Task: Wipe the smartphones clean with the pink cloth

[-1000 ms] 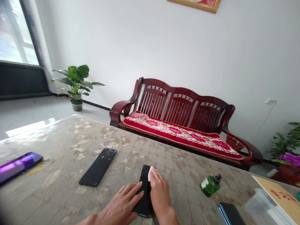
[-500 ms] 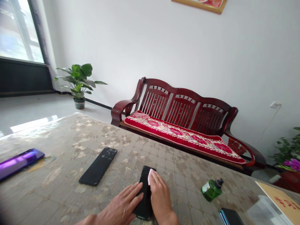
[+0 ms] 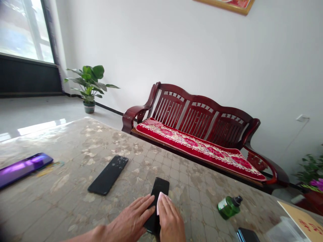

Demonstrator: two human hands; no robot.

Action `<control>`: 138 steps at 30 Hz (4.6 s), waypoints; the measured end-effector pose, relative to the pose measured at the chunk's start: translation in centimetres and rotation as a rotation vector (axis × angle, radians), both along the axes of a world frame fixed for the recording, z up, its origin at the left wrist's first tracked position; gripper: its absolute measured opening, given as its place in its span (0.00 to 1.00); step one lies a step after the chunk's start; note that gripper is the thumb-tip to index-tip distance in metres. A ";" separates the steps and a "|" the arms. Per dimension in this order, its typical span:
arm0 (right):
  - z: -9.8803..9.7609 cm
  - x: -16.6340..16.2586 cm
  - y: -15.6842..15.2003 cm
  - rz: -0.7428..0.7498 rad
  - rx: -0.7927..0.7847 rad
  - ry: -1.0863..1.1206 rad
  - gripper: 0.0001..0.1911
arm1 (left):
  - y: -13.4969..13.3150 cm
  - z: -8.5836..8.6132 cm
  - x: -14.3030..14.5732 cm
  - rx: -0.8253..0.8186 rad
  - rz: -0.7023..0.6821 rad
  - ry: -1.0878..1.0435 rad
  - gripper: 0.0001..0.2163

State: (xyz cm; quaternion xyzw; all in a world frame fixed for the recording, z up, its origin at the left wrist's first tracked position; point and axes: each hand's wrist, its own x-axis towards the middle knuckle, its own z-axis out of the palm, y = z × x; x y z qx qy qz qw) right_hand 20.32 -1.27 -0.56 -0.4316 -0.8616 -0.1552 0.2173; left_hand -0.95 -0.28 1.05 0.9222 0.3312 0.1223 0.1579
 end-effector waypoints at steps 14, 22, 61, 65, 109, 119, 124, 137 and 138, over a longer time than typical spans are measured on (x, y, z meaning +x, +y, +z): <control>1.8 -2.9 4.9 -0.218 -0.178 0.037 0.28 | 0.1 -0.9 -0.2 0.046 -0.007 -0.043 0.29; 0.4 -1.5 0.6 -0.017 -0.049 0.019 0.28 | 0.1 0.1 -0.1 -0.003 -0.039 -0.058 0.35; 2.1 -4.0 2.0 -0.146 -0.219 -0.038 0.30 | 0.1 -1.2 -0.2 0.052 -0.079 -0.243 0.03; 1.0 -2.0 -0.5 0.022 -0.085 -0.077 0.32 | 0.0 -1.2 -0.1 0.076 -0.072 -0.250 0.02; -0.2 0.6 -1.5 -0.029 -0.046 -0.030 0.36 | -0.4 -0.8 -0.5 0.079 -0.061 -0.169 0.07; 1.0 -0.9 0.7 -0.153 -0.084 0.041 0.29 | -0.5 -0.5 -0.5 0.068 -0.069 -0.158 0.07; 2.2 -2.5 2.6 -0.237 -0.188 0.081 0.28 | -0.4 -0.7 -0.5 0.073 -0.059 -0.167 0.09; 0.0 -1.0 -2.1 -0.014 -0.061 -0.060 0.33 | -0.4 -0.7 -0.3 0.074 -0.059 -0.189 0.08; 0.2 -1.3 -1.7 -0.031 -0.072 -0.043 0.32 | -0.4 -0.6 -0.3 0.073 -0.059 -0.188 0.08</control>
